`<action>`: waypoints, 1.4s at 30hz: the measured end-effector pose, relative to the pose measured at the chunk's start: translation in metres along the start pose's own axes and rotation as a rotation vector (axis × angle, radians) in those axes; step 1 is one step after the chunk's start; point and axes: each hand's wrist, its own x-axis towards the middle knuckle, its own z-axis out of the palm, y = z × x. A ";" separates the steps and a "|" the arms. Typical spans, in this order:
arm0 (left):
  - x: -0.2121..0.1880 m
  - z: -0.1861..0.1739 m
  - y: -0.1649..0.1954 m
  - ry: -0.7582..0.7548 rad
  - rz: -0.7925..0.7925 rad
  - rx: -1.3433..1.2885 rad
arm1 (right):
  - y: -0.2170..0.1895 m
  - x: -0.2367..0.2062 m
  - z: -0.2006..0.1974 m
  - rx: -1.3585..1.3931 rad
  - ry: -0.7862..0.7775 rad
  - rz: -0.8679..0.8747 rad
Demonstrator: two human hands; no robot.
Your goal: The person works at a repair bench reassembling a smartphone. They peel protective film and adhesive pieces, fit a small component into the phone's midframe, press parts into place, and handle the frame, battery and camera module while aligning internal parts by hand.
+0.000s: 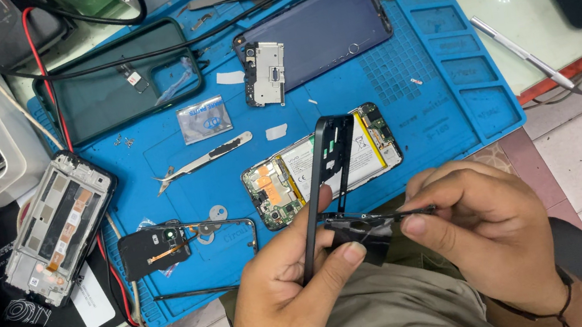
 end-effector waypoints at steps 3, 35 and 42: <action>0.000 -0.001 0.000 -0.005 -0.006 0.020 | 0.003 -0.002 0.001 0.103 -0.002 -0.005; -0.003 0.011 -0.007 -0.083 0.073 -0.147 | 0.006 0.005 0.003 0.062 -0.113 -0.037; -0.004 0.007 -0.012 -0.067 0.091 -0.164 | 0.006 0.009 -0.004 0.144 -0.177 -0.022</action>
